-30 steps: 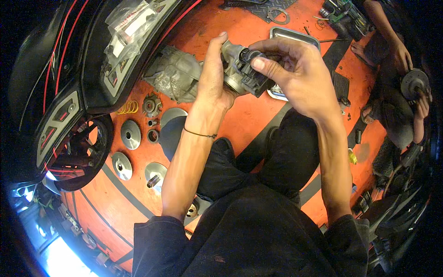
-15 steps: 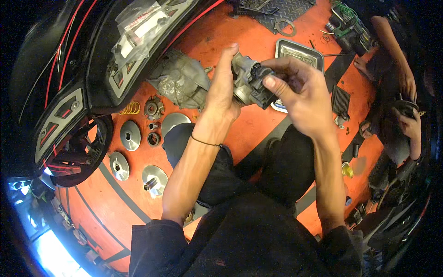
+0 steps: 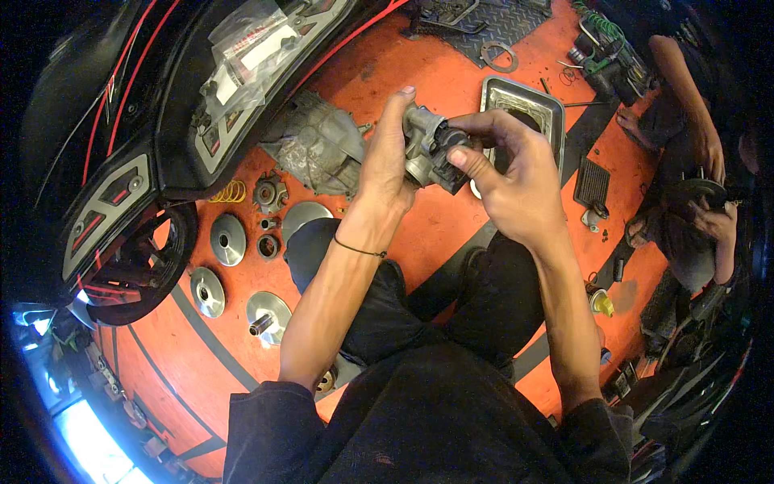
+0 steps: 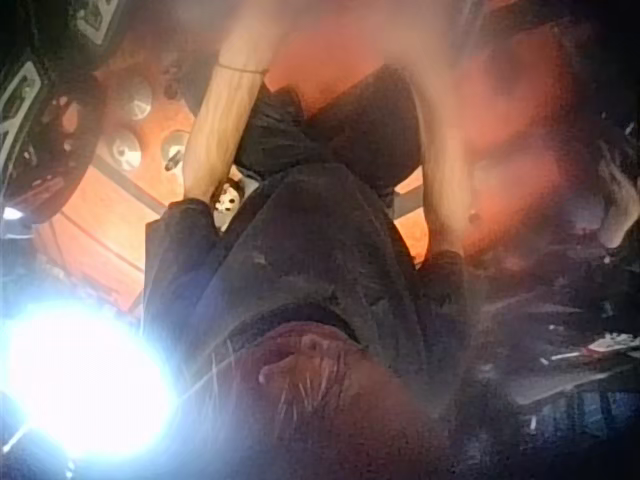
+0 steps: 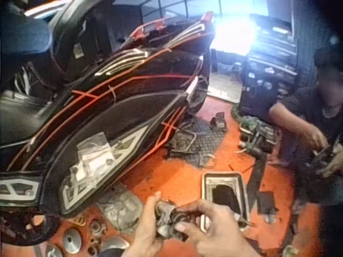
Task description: The person cleans a motorcycle carburetor by hand and using a screwdriver. The person rotates the carburetor to inspect different sides, wipes parts of it, and uses a screwdriver to loosen or tighten screws on the assembly.
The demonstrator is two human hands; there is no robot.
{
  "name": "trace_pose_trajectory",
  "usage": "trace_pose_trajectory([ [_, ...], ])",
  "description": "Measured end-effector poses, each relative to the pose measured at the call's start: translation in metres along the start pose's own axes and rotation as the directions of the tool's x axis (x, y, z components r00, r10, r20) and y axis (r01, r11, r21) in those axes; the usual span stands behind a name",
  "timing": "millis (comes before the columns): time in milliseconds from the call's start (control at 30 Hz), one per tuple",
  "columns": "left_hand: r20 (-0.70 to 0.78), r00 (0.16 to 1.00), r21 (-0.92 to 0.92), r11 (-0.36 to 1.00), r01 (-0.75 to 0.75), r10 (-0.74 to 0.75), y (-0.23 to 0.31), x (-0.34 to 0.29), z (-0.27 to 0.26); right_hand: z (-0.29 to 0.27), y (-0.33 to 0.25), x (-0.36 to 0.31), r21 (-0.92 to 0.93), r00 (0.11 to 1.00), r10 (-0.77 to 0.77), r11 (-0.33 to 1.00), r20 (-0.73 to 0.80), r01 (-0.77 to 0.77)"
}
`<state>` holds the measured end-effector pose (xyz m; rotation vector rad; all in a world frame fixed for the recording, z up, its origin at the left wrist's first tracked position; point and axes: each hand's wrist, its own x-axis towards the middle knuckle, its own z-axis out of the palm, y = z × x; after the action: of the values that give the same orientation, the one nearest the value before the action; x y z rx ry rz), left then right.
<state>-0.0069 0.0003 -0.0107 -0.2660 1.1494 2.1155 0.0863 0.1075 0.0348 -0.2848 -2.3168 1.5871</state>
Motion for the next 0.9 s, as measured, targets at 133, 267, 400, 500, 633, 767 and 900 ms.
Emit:
trace_pose_trajectory([
  [133, -0.004, 0.999, -0.016, 0.999, -0.037, 0.037, 0.007, -0.005, 0.0, -0.004, 0.002, 0.002, 0.119, 0.997, 0.045, 0.991, 0.068, -0.053],
  [267, 0.003, 0.998, -0.039, 0.997, -0.059, 0.059, 0.008, -0.006, 0.004, -0.007, 0.001, -0.002, 0.057, 0.997, -0.063, 0.997, 0.043, 0.061],
  [400, -0.05, 0.996, -0.042, 0.996, -0.073, 0.071, 0.011, -0.011, 0.008, -0.009, -0.015, -0.004, 0.265, 0.987, 0.117, 0.954, 0.109, -0.143],
  [500, -0.064, 0.995, -0.043, 0.996, -0.075, 0.072, 0.012, -0.013, 0.008, -0.01, -0.014, -0.003, 0.205, 0.988, 0.109, 0.97, 0.106, -0.129],
  [633, -0.06, 0.995, -0.03, 0.996, -0.084, 0.082, 0.01, -0.011, 0.008, -0.005, -0.001, -0.003, 0.059, 1.0, -0.019, 0.998, 0.018, 0.018],
  [767, -0.074, 0.995, -0.017, 0.997, -0.075, 0.073, 0.007, -0.009, 0.004, -0.004, -0.004, -0.004, 0.03, 1.0, -0.001, 1.0, 0.009, 0.001],
  [900, -0.037, 0.996, -0.064, 0.995, -0.081, 0.078, 0.01, -0.009, 0.002, -0.009, -0.012, -0.004, -0.028, 0.996, -0.053, 0.998, 0.077, 0.056],
])
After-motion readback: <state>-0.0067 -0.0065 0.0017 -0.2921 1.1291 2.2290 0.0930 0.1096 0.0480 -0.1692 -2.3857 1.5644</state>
